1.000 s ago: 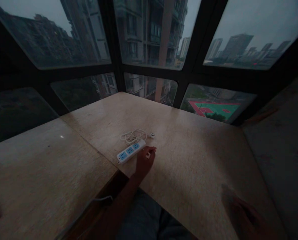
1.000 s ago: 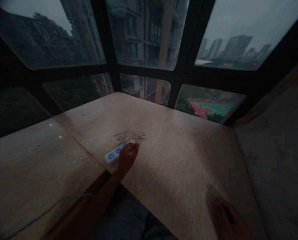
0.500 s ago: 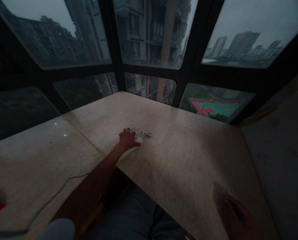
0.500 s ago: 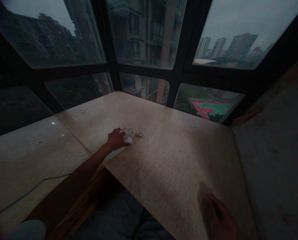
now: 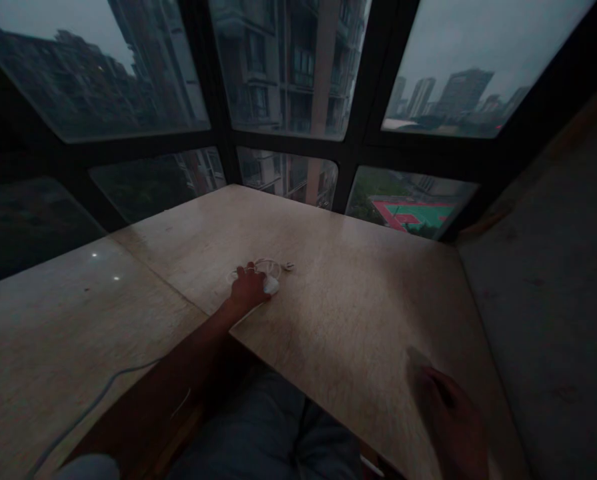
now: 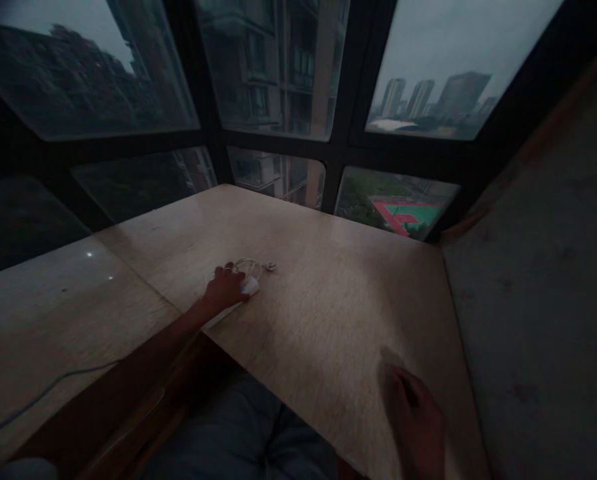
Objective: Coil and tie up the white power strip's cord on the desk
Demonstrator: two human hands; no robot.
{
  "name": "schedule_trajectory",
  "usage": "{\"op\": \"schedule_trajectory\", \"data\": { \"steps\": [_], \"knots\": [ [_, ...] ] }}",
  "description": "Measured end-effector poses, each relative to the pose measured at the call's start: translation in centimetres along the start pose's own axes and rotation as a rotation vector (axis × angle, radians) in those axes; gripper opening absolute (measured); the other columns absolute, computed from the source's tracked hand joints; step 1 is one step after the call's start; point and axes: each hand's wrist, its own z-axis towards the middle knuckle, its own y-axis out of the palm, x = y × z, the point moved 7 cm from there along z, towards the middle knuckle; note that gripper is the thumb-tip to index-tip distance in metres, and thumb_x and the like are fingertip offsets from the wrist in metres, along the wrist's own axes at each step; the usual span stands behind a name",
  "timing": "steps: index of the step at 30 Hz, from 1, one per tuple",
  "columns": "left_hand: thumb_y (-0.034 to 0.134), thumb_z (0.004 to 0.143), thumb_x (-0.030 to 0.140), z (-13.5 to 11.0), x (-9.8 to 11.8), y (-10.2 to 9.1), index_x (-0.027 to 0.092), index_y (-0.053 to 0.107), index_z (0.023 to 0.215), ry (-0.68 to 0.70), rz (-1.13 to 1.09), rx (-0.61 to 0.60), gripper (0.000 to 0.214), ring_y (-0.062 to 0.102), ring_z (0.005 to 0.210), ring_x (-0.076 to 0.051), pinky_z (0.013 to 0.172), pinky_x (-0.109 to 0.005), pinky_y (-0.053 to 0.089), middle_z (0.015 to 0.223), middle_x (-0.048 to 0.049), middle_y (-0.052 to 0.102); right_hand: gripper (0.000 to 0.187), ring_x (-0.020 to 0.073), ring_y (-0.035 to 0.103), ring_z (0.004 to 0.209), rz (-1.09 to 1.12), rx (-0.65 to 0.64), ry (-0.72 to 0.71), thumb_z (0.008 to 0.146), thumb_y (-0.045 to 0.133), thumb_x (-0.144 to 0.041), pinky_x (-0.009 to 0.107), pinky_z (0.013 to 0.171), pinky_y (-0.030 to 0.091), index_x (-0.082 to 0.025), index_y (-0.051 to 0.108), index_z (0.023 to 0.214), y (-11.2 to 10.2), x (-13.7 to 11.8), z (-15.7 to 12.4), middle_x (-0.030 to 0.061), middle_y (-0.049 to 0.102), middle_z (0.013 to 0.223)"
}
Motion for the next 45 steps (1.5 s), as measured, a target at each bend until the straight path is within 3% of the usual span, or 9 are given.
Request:
{"op": "schedule_trajectory", "data": {
  "steps": [4,13,18,22,26,31,39,41,45],
  "knots": [
    [0.068,0.071,0.050,-2.3,3.3,-0.5,0.019,0.064,0.118,0.056,-0.027,0.049,0.056,0.037,0.125,-0.043,0.085,-0.048,0.048,0.145,-0.0186,0.036,0.047,0.0317,0.067,0.090,0.019,0.017,-0.016,0.078,0.057,-0.055,0.041,0.080,0.052,-0.015,0.072,0.097,0.0,-0.3,0.0,0.0147,0.072,0.100],
    [0.061,0.079,0.041,-7.9,14.5,-1.3,0.014,0.064,0.118,0.238,-0.070,0.098,0.048,0.033,0.129,-0.047,0.082,-0.046,0.050,0.146,-0.0203,0.038,0.041,0.0280,0.065,0.093,0.103,0.034,-0.041,0.082,0.057,-0.050,0.040,0.085,0.051,-0.015,0.070,0.098,0.3,-0.7,-0.2,0.0144,0.071,0.102],
    [0.059,0.079,0.050,-8.9,17.5,-2.2,0.015,0.067,0.109,0.318,-0.114,0.085,0.046,0.048,0.114,-0.037,0.077,-0.040,0.049,0.130,-0.0194,0.052,0.038,0.0259,0.065,0.093,0.109,0.051,-0.061,0.083,0.055,-0.048,0.039,0.087,0.050,-0.015,0.069,0.098,0.3,-0.7,-0.1,0.0126,0.070,0.101],
    [0.060,0.076,0.057,-8.5,18.4,-1.9,0.016,0.066,0.112,0.335,-0.125,0.040,0.055,0.052,0.105,-0.036,0.073,-0.038,0.048,0.112,-0.0192,0.059,0.038,0.0255,0.064,0.093,0.109,0.058,-0.040,0.084,0.054,-0.047,0.039,0.086,0.049,-0.015,0.069,0.097,0.3,-0.9,-0.2,0.0121,0.070,0.100],
    [0.056,0.076,0.064,-8.1,18.9,-1.0,0.011,0.063,0.115,0.322,-0.167,-0.003,0.066,0.060,0.094,-0.034,0.074,-0.039,0.049,0.115,-0.0230,0.057,0.037,0.0253,0.064,0.092,0.091,0.067,-0.050,0.085,0.054,-0.046,0.038,0.086,0.049,-0.015,0.070,0.097,0.3,-1.0,-0.3,0.0117,0.070,0.099],
    [0.045,0.086,0.060,-7.4,18.6,-0.7,0.017,0.065,0.114,0.342,-0.322,-0.063,0.055,0.066,0.093,-0.030,0.079,-0.038,0.050,0.108,-0.0177,0.063,0.035,0.0242,0.064,0.091,0.068,0.072,-0.078,0.085,0.053,-0.045,0.038,0.085,0.049,-0.015,0.070,0.097,0.3,-1.3,-0.4,0.0114,0.070,0.098],
    [0.052,0.083,0.050,-5.7,15.7,1.0,0.019,0.066,0.106,0.320,-0.970,-0.581,0.041,0.063,0.055,-0.018,0.042,-0.024,0.044,0.074,-0.0039,0.066,0.034,0.0250,0.064,0.091,0.091,0.079,-0.031,0.083,0.057,-0.045,0.040,0.086,0.050,-0.016,0.070,0.094,-0.1,-2.0,-0.4,0.0114,0.071,0.096],
    [0.054,0.082,0.048,-5.0,15.0,1.1,0.019,0.063,0.109,0.337,-0.992,-0.550,0.040,0.061,0.052,-0.017,0.041,-0.023,0.042,0.070,-0.0021,0.065,0.034,0.0255,0.064,0.091,0.119,0.110,-0.008,0.082,0.058,-0.046,0.040,0.085,0.050,-0.016,0.070,0.093,-0.1,-2.3,-0.6,0.0118,0.071,0.096],
    [0.057,0.081,0.047,-3.2,13.8,1.2,0.017,0.057,0.112,0.349,-0.874,-0.307,0.043,0.058,0.053,-0.016,0.049,-0.024,0.041,0.066,-0.0017,0.063,0.032,0.0232,0.064,0.088,0.148,0.096,-0.039,0.085,0.058,-0.044,0.037,0.081,0.050,-0.016,0.070,0.094,1.1,-5.3,-0.7,0.0108,0.070,0.095]
  ]
}}
